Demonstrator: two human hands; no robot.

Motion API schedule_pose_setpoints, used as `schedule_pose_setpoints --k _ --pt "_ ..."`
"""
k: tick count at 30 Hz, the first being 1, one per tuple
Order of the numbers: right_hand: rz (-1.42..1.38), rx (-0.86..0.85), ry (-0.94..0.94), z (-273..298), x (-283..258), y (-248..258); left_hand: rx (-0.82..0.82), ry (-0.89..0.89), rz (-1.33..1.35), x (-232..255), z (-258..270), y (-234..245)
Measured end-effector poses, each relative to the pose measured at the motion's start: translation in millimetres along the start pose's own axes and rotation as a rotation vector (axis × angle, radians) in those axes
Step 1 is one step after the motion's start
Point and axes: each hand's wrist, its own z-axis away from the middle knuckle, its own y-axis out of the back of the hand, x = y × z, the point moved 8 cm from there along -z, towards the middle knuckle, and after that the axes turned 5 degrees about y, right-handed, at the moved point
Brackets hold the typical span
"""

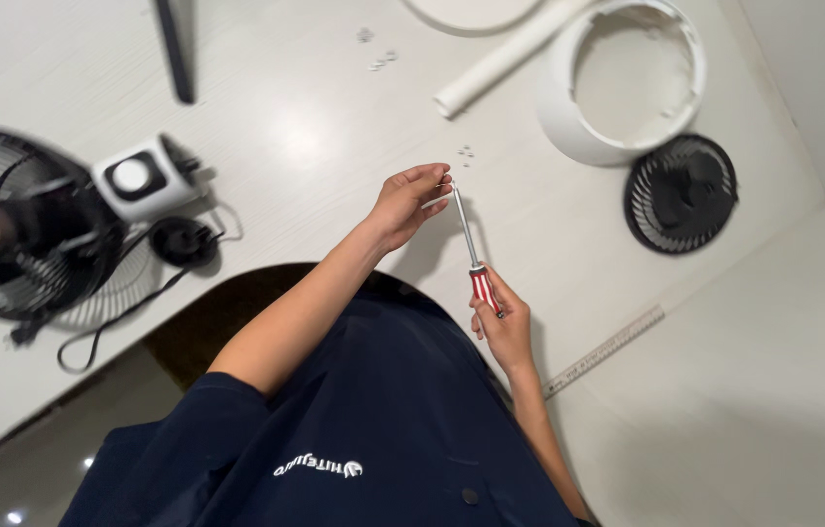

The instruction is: The person assembles a small electric fan on a white table. They use a screwdriver to tighten screws on the fan's motor housing and cage, handling screws and the fan components by hand.

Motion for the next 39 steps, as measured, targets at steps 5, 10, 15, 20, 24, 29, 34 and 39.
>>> schedule_pose_setpoints --k 5,10,15,20,24,29,34,39 --pt "0.226 -0.1 -0.013 -6.3 -30.2 -42.2 -0.049 -0.085 0.143 23.3 42.2 41.6" --pt "0.302 -0.198 -0.031 -3.2 -45.3 -102.2 -0.01 -0.172 0.211 41.6 89.5 103.2" --pt "0.414 -0.314 0.108 12.8 -56.5 -176.8 -0.039 -0.308 0.285 59.2 150.3 166.8" --pt "0.626 -0.396 0.245 33.8 -65.2 -249.5 0.008 -0.398 0.377 62.9 216.7 233.0" --pt "0.65 -0.512 0.358 52.7 -65.0 -313.5 0.015 -0.464 0.494 65.0 266.5 283.1" --pt "0.606 -0.654 0.27 73.6 -43.2 -373.4 0.107 -0.615 0.558 62.4 330.4 335.7" --pt "0.304 -0.887 0.033 99.2 -18.0 -431.7 0.134 -0.817 0.688 58.8 388.1 364.4" --pt "0.218 -0.997 -0.063 118.1 -12.9 -474.5 0.225 -1.06 0.794 65.2 438.1 378.7"
